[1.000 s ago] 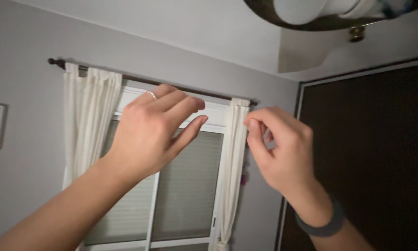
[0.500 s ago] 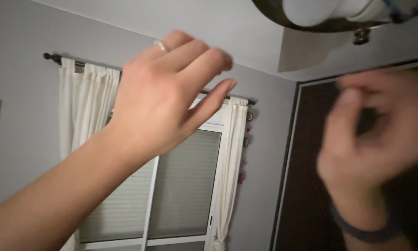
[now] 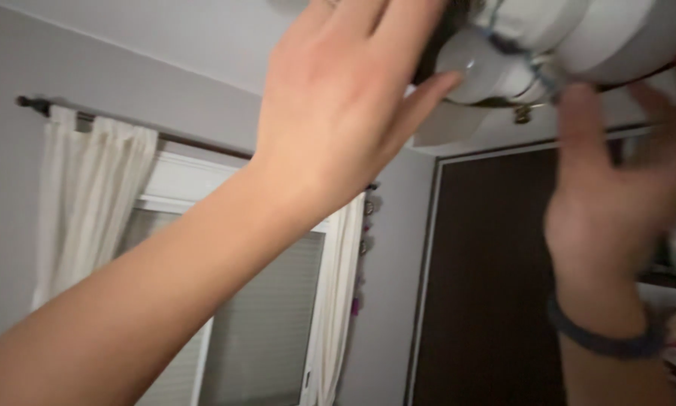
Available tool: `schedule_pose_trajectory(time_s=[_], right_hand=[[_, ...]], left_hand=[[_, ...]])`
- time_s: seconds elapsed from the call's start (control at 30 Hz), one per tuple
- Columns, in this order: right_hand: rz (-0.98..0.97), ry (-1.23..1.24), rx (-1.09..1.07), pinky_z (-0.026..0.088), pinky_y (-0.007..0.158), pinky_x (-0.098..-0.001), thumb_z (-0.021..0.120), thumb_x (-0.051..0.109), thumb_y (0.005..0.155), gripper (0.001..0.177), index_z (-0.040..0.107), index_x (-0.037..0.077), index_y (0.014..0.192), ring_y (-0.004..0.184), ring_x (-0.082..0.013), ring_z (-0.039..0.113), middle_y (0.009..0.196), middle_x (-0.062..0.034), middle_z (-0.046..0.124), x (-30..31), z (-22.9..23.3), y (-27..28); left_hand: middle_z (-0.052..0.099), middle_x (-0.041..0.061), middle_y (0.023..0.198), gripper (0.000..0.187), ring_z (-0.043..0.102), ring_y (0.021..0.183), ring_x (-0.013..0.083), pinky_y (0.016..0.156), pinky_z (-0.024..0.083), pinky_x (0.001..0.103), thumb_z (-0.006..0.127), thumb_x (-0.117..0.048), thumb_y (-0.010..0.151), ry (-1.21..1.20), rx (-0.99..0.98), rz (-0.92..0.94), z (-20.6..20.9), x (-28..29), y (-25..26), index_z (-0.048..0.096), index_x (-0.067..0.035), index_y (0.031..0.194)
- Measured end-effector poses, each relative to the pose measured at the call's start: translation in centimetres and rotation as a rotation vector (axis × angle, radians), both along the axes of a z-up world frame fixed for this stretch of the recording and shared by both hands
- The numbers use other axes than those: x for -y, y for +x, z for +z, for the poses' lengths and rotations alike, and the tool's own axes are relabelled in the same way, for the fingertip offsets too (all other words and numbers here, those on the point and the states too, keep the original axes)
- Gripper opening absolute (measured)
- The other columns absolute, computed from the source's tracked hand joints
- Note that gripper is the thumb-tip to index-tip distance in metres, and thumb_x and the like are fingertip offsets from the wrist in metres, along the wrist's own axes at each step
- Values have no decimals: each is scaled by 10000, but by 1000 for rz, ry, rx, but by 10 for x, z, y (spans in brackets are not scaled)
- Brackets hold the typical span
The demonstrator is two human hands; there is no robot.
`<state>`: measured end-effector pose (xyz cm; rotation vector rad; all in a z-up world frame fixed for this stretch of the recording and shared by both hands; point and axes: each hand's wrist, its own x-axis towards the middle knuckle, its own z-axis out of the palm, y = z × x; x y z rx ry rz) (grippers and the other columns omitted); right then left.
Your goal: Remove light bulb cover from ceiling fan and unscrew old light bulbs.
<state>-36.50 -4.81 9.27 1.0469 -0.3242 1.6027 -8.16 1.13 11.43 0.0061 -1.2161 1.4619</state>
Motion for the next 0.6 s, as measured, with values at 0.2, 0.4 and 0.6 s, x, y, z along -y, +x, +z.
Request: schedule_pose_trajectory(time_s=[0.2, 0.4, 0.6], right_hand=[[174, 21, -384, 566, 1109, -273, 709, 35, 1131, 627, 329, 128, 1620, 1419, -179, 557, 1599, -56, 437, -37, 12, 8], [304, 74, -342, 600, 1083, -321, 771, -8, 1170, 515, 433, 10, 1558, 1313, -215, 604, 1538, -124, 503, -55, 11, 21], [339, 123, -361, 606, 1086, -330, 747, -68, 1115, 507, 463, -40, 1534, 1342, -229, 652, 1530, -151, 544, -66, 9, 27]], left_hand=[[534, 117, 1275, 636, 528, 1178, 357, 954, 493, 447, 877, -142, 862, -16, -48, -124, 6, -10, -2, 503, -86, 1373], [519, 95, 1428, 804, 497, 1324, 342, 1092, 477, 469, 950, -155, 737, -28, -64, -109, 4, -8, -2, 531, -81, 1419], [497, 58, 1503, 798, 487, 1399, 301, 1142, 476, 428, 929, -137, 763, -31, -61, -69, 5, 1, -3, 526, -55, 1446]])
